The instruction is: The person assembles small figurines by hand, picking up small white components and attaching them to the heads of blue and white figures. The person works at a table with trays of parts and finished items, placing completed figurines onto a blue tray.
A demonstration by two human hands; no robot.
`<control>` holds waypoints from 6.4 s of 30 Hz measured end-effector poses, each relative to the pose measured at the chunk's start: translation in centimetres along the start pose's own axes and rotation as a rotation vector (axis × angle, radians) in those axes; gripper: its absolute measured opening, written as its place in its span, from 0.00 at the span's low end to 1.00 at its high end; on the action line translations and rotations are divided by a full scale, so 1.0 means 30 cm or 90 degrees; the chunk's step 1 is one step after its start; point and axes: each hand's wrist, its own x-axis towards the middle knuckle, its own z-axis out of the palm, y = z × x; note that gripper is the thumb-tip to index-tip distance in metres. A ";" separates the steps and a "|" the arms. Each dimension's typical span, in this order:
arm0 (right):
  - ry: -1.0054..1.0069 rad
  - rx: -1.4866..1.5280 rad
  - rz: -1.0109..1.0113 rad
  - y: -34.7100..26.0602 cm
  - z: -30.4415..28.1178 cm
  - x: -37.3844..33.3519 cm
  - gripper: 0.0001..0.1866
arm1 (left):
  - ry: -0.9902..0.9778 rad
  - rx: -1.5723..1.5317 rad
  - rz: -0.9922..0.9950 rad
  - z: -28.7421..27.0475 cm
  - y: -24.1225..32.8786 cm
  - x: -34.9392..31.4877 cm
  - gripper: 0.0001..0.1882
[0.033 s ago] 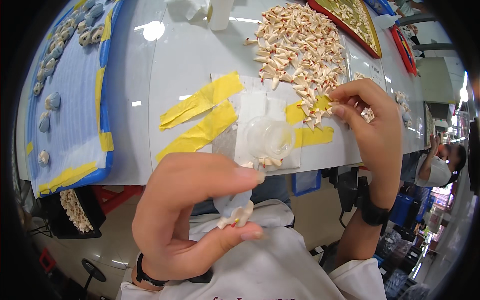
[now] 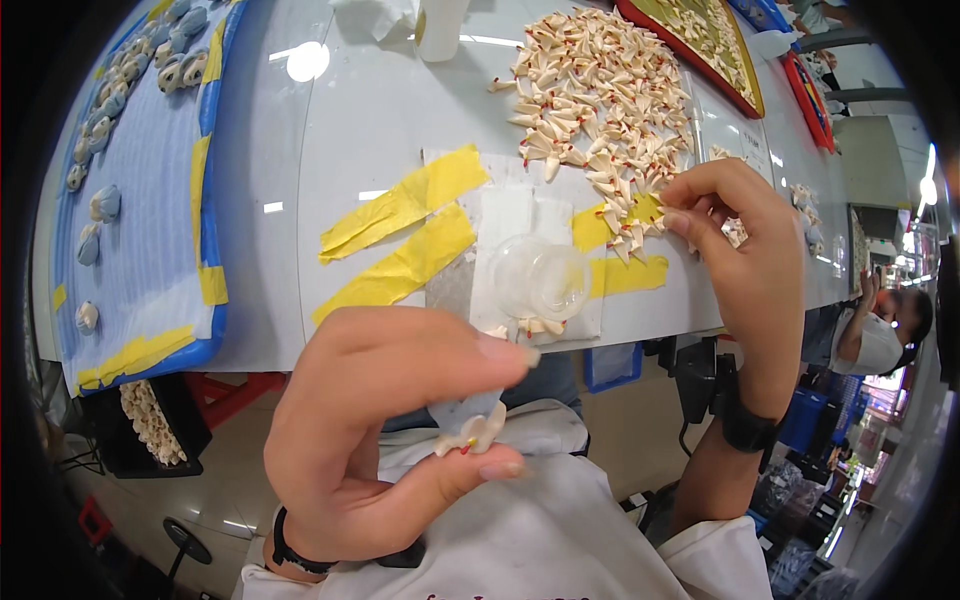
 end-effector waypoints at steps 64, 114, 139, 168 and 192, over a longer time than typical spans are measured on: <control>-0.008 0.412 -0.138 -0.244 0.060 -0.167 0.13 | 0.133 -0.326 -0.145 0.064 0.027 -0.024 0.22; 0.233 0.002 0.110 0.370 -0.233 -0.139 0.19 | -0.004 0.805 -0.236 -0.927 -0.009 0.105 0.31; 0.217 -0.034 0.099 0.290 -0.203 -0.151 0.07 | -0.046 0.475 -0.419 -0.761 0.127 0.115 0.07; -0.056 0.148 -0.069 -0.225 0.012 -0.018 0.09 | 0.251 -0.432 -0.282 -0.015 0.044 -0.036 0.24; 0.027 0.559 0.065 -0.178 0.030 -0.123 0.13 | 0.283 -0.496 -0.273 0.042 0.045 -0.007 0.26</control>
